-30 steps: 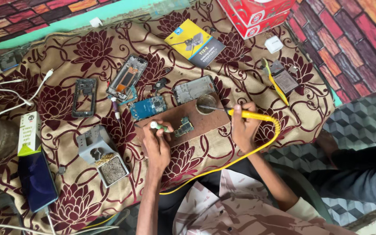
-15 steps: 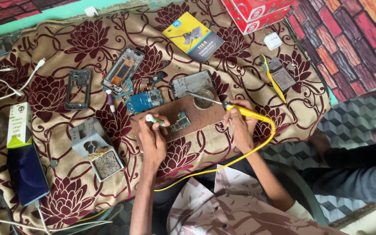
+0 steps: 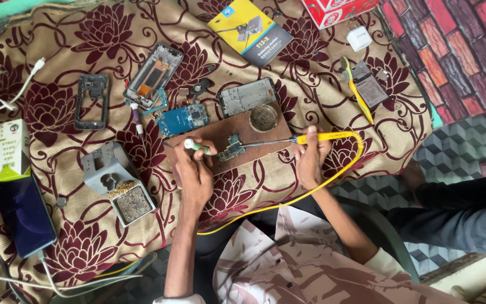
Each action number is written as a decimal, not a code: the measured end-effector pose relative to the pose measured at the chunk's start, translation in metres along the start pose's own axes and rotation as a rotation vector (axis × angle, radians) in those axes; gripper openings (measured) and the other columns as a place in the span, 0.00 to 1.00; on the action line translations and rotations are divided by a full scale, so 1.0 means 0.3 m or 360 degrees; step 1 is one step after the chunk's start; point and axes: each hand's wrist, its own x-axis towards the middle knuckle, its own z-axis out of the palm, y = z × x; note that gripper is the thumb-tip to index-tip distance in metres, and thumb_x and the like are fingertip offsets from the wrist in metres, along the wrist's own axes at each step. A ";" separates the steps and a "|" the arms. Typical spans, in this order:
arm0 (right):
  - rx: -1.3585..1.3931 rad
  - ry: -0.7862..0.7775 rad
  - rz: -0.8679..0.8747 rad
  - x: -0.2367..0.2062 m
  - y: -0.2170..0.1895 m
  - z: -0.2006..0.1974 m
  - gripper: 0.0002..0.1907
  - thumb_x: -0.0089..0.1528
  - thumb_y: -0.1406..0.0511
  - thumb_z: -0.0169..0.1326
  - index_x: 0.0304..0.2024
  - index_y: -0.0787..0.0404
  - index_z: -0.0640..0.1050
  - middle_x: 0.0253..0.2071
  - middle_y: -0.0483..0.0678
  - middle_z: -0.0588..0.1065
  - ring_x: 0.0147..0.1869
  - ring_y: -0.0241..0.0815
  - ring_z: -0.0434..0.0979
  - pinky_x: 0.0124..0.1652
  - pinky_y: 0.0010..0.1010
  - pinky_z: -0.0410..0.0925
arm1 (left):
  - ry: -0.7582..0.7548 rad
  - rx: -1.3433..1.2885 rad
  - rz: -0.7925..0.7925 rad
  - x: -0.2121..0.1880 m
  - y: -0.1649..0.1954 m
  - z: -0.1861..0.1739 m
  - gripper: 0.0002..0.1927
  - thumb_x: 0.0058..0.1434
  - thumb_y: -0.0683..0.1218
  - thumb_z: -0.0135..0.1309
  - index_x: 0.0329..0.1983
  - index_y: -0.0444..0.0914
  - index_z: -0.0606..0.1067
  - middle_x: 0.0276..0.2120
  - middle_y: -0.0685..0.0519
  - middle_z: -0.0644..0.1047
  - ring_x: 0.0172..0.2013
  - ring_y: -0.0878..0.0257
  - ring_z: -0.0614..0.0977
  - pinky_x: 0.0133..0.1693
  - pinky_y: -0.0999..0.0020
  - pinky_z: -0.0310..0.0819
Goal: The person uses a soldering iron and solder wire to apply solder to a small circuit board. They repeatedly dip the iron into a flux container and apply solder to various points on the board while holding it steady with the other hand.
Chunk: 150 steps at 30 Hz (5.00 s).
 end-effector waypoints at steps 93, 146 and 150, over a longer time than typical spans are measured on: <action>-0.1394 -0.0617 -0.0634 -0.075 -0.302 0.282 0.16 0.65 0.73 0.58 0.26 0.63 0.66 0.19 0.43 0.68 0.22 0.27 0.63 0.22 0.27 0.57 | 0.0003 0.0178 -0.0010 0.009 0.064 -0.003 0.16 0.67 0.27 0.37 0.56 0.31 0.61 0.38 0.43 0.80 0.31 0.63 0.78 0.32 0.73 0.69; -0.1398 -0.0412 -0.0386 -0.198 -0.340 0.290 0.07 0.66 0.73 0.52 0.38 0.63 0.66 0.26 0.47 0.71 0.27 0.32 0.68 0.28 0.27 0.62 | 0.0045 0.0380 0.0144 -0.021 0.015 0.009 0.34 0.75 0.32 0.39 0.79 0.33 0.41 0.41 0.48 0.79 0.40 0.62 0.81 0.46 0.67 0.76; -0.1368 -0.0428 -0.0437 -0.212 -0.331 0.283 0.06 0.66 0.73 0.52 0.38 0.63 0.67 0.25 0.46 0.71 0.26 0.32 0.67 0.28 0.28 0.61 | 0.0043 0.0436 0.0205 -0.017 0.020 0.010 0.34 0.73 0.31 0.41 0.79 0.35 0.45 0.39 0.47 0.79 0.39 0.60 0.81 0.46 0.65 0.76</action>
